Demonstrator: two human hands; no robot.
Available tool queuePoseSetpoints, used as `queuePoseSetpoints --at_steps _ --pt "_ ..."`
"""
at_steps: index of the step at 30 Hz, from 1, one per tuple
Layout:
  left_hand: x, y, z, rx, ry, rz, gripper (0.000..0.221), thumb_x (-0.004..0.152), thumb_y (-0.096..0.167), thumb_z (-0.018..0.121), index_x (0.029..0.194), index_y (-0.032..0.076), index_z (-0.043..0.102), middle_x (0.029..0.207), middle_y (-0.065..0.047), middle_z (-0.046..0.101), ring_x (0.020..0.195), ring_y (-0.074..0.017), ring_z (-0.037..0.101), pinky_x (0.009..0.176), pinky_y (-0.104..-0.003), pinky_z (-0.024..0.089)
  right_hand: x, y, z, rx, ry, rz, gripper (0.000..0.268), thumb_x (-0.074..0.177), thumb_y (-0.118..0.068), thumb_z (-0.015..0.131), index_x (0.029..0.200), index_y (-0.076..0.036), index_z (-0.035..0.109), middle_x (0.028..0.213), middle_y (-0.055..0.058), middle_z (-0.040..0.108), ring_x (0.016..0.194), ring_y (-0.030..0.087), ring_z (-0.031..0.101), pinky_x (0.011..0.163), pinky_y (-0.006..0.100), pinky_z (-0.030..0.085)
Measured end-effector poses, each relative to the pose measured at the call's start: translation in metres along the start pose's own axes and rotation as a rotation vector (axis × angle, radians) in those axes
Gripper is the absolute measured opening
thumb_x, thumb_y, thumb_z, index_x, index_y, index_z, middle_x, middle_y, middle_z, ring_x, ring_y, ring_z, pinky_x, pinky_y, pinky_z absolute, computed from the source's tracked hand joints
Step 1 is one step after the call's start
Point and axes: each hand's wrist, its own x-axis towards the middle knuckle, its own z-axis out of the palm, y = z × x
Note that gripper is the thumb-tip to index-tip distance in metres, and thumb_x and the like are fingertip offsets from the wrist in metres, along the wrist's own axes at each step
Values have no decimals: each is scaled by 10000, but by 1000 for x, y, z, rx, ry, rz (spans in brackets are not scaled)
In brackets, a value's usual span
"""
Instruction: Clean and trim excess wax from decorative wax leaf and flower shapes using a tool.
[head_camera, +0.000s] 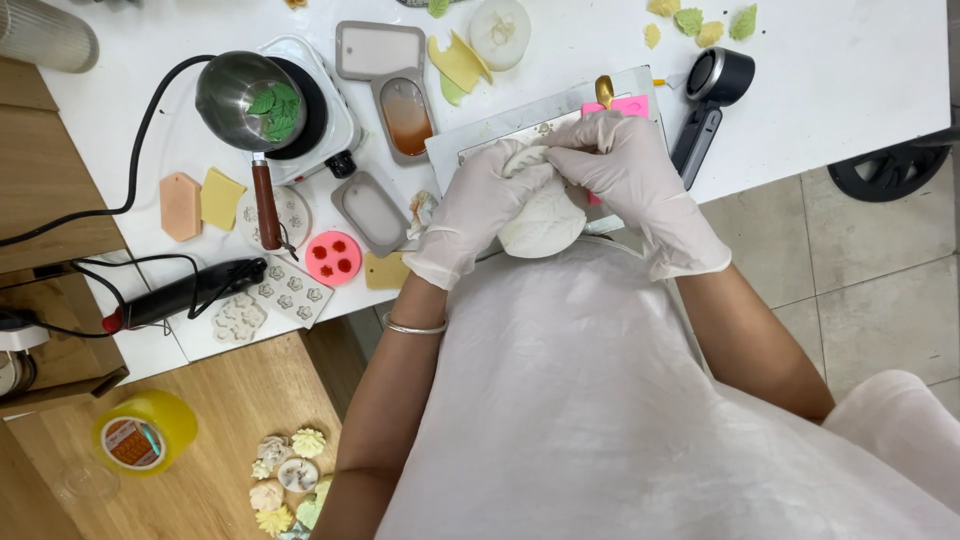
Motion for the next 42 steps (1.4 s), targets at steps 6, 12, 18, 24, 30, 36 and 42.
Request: queuePoseSetpoints --at_steps 6,12,18,24,30,36,42 --pt "1 -12 0 -228 -53 -77 300 962 186 692 1149 -49 699 992 -58 750 847 -75 681 746 -241 583 6 8 -8 300 -81 58 165 933 -57 704 1057 11 788 810 57 753 631 75 655 589 210 559" --pt "-6 8 1 -184 13 -60 299 954 191 684 1164 -20 717 981 -46 759 837 -71 676 735 -236 574 6 7 -5 242 -28 120 149 890 -43 763 1024 22 774 803 68 750 628 86 660 579 230 568" --pt "-9 7 0 -13 53 -72 314 937 236 714 1130 -10 732 957 -63 771 822 -76 680 738 -250 559 8 11 -8 233 -14 118 140 904 -79 750 998 20 782 776 56 740 629 82 658 585 237 568" --pt "-13 22 1 128 84 -101 281 889 223 727 1064 5 762 848 -60 765 758 -89 669 698 -262 538 -3 1 -1 -42 -44 -106 199 865 -123 805 1046 -42 787 876 25 769 762 67 679 672 214 566" --pt "-11 31 -1 45 51 -165 269 816 177 764 1024 7 764 839 -23 771 745 -77 688 679 -242 554 4 11 -3 99 -64 23 143 921 -147 759 1028 -57 793 903 22 765 774 78 668 682 233 566" --pt "-11 23 -6 -211 -100 -137 416 761 75 775 1145 -28 656 1028 -67 723 909 -131 696 804 -276 591 11 34 -3 191 46 63 126 1013 -87 691 969 30 713 865 97 695 725 117 619 631 254 541" --pt "-12 12 -15 -170 -149 -101 708 746 40 756 1381 9 443 1317 -121 585 1251 -188 595 1082 -287 490 -2 15 -14 203 68 -57 173 973 -67 701 1127 -4 748 1011 43 761 846 40 692 777 197 592"
